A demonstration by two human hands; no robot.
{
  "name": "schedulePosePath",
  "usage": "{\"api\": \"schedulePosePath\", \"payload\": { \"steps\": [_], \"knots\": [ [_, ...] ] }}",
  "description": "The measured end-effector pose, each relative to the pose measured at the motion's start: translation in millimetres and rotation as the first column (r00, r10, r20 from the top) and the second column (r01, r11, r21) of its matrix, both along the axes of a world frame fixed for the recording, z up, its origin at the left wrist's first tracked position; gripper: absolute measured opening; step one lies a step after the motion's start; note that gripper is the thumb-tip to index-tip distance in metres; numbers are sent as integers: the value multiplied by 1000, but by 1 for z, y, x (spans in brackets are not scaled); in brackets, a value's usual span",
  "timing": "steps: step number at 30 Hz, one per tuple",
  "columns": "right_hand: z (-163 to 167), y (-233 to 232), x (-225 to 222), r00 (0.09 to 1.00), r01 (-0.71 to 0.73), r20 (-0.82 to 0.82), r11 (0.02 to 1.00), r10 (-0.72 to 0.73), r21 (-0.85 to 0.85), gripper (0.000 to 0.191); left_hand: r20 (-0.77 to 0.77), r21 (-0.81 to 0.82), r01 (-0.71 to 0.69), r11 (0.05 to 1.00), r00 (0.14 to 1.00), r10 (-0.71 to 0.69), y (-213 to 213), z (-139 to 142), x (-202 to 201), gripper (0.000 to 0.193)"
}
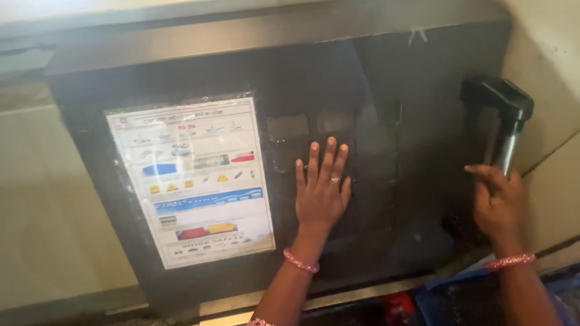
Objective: The person opens a CNC machine door, retrieves small cylindrical parts from a blue crate, and places them into the machine's chuck. They close the door, press a button on the control panel, and repeat the loading process for additional parts.
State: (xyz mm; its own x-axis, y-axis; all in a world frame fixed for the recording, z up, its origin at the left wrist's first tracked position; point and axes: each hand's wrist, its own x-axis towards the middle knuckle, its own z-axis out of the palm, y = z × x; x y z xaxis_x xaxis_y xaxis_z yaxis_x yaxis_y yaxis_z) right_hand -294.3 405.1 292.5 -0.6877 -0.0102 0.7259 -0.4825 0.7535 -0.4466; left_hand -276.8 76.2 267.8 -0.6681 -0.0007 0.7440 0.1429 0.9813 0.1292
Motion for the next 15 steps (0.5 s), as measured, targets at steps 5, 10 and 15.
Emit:
{"api": "schedulePosePath", "payload": {
  "steps": [5, 10, 15],
  "knots": [
    [2, 2, -1, 998, -20, 57, 997, 24, -71, 26, 26, 4, -12, 1000, 1000, 12, 2, 4, 2, 73],
    [1, 6, -6, 1000, -26, 12, 999, 27, -31, 22, 0, -1, -14, 1000, 1000, 14, 3, 10, 6, 74],
    [-2, 11, -11, 985, -118, -120, 992, 123, 44, 22, 24, 2, -24, 1000, 999, 23, 6, 11, 7, 74]
  ]
}}
